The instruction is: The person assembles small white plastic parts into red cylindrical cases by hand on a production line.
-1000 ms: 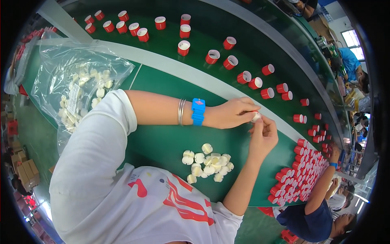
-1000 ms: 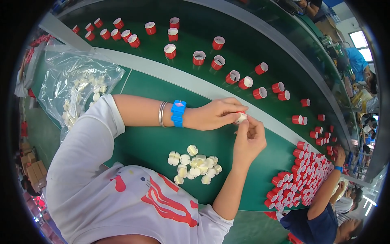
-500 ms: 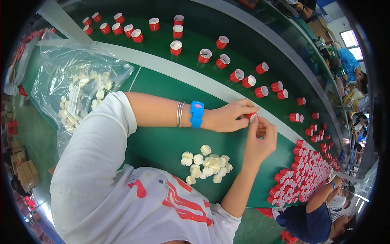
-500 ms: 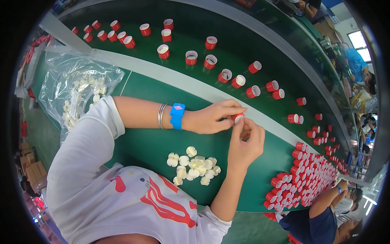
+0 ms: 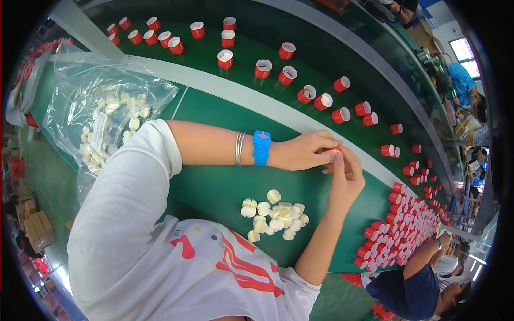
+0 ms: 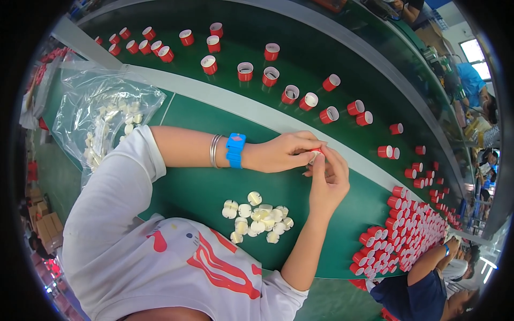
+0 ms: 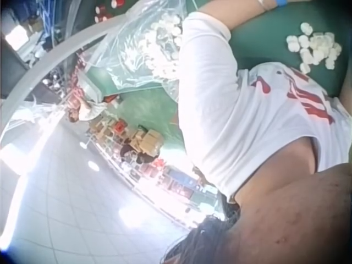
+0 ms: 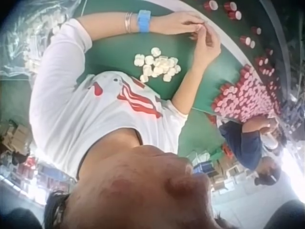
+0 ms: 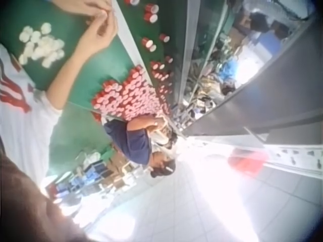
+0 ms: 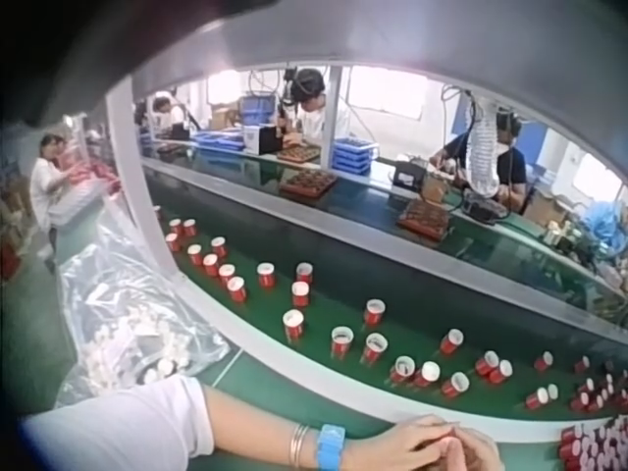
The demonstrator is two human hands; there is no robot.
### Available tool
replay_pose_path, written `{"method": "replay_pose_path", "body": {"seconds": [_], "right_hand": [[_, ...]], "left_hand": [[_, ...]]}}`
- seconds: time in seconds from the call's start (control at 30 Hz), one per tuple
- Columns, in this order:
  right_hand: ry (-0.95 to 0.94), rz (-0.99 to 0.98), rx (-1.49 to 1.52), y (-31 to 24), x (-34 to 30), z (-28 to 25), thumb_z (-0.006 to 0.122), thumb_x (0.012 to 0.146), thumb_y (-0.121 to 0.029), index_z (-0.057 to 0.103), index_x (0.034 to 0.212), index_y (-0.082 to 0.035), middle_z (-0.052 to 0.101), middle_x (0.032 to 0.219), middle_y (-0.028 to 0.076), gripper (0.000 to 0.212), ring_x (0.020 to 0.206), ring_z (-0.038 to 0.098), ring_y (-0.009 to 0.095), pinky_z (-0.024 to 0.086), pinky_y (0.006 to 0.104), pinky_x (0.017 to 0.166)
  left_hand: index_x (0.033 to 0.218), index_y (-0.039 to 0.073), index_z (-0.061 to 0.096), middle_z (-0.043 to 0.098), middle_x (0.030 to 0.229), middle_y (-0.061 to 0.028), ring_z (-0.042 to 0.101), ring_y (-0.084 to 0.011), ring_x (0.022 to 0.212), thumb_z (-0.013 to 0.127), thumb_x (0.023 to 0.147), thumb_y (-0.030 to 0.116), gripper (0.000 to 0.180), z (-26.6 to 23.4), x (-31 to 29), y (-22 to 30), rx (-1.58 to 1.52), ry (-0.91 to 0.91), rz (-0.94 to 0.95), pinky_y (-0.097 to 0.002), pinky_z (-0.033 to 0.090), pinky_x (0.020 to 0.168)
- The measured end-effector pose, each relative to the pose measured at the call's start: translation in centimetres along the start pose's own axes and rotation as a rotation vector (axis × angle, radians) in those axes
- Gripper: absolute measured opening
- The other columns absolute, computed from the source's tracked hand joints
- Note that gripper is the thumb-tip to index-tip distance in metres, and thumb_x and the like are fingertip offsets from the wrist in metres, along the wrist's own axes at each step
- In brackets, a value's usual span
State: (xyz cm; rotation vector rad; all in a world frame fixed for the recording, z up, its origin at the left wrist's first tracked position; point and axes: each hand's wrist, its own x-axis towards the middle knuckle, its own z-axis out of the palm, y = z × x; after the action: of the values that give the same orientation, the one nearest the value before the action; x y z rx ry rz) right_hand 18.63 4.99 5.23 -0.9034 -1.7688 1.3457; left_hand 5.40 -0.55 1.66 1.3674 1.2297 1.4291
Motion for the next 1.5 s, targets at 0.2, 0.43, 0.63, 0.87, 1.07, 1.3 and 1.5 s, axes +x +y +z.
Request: {"method": "replay_pose_path", "body": {"seconds": [0.2,0.43,0.63,0.87,1.07,1.3,1.5], "right_hand": [[0.02,0.001,0.035,0.3,0.1,-0.1,0.059,0.083,-0.001,0.063,0.097,0.003,0.058,0.103,0.01,0.014,0.064,0.057,0.01,0.045,0.0206,0.048],[0.081,-0.069,-0.09,0.6,0.2,0.2,0.061,0.082,0.0,0.065,0.09,0.002,0.057,0.096,0.006,0.009,0.061,0.055,0.008,0.042,0.0182,0.046],[0.074,-0.116,-0.125,1.7,0.6,-0.1,0.063,0.08,0.0,0.066,0.088,0.001,0.056,0.093,0.004,0.008,0.056,0.051,0.006,0.037,0.0166,0.043],[0.071,-0.061,-0.061,1.1,0.3,-0.1,0.064,0.08,0.001,0.066,0.089,0.002,0.056,0.092,0.004,0.009,0.053,0.049,0.005,0.036,0.0166,0.043],[0.061,-0.037,-0.035,0.7,0.2,-0.2,0.062,0.081,0.0,0.065,0.09,0.003,0.057,0.095,0.006,0.009,0.053,0.05,0.006,0.037,0.0165,0.042],[0.067,-0.048,-0.054,0.9,0.0,-0.1,0.062,0.081,0.0,0.064,0.089,0.004,0.056,0.094,0.007,0.009,0.054,0.051,0.006,0.038,0.0169,0.042],[0.08,-0.094,-0.1,1.1,0.1,0.2,0.064,0.08,0.003,0.065,0.087,0.004,0.053,0.091,0.004,0.008,0.058,0.05,0.004,0.039,0.0157,0.048]], "left_hand": [[0.122,-0.004,0.049,0.051,0.111,-0.0141,0.057,-0.0196,0.096,0.047,0.092,0.012,0.035,0.3,0.1,0.0,-0.016,-0.001,-0.015,-0.0289,0.048,0.081],[0.12,-0.006,0.05,0.051,0.112,-0.0145,0.058,-0.0181,0.092,0.045,0.092,0.011,0.033,0.4,0.2,0.0,0.005,-0.019,-0.044,-0.0284,0.049,0.08],[0.119,-0.006,0.051,0.051,0.112,-0.0149,0.058,-0.0184,0.089,0.045,0.092,0.011,0.032,0.4,0.4,0.0,-0.075,-0.026,-0.09,-0.0289,0.05,0.077],[0.112,-0.006,0.054,0.053,0.104,-0.0137,0.058,-0.0168,0.081,0.044,0.09,0.008,0.028,0.4,0.4,0.5,-0.122,-0.034,-0.15,-0.0284,0.05,0.073],[0.107,-0.006,0.055,0.052,0.096,-0.0135,0.057,-0.0183,0.075,0.041,0.091,0.009,0.025,0.6,0.3,0.3,-0.062,-0.026,-0.086,-0.029,0.049,0.067],[0.089,-0.005,0.056,0.053,0.079,-0.0148,0.055,-0.0231,0.067,0.041,0.089,0.014,0.024,1.0,0.2,0.4,-0.058,0.045,-0.042,-0.0349,0.047,0.064],[0.103,-0.007,0.056,0.056,0.091,-0.0146,0.057,-0.0182,0.07,0.041,0.091,0.009,0.025,0.6,0.4,0.0,0.0,-0.025,-0.083,-0.0293,0.05,0.064]]}}
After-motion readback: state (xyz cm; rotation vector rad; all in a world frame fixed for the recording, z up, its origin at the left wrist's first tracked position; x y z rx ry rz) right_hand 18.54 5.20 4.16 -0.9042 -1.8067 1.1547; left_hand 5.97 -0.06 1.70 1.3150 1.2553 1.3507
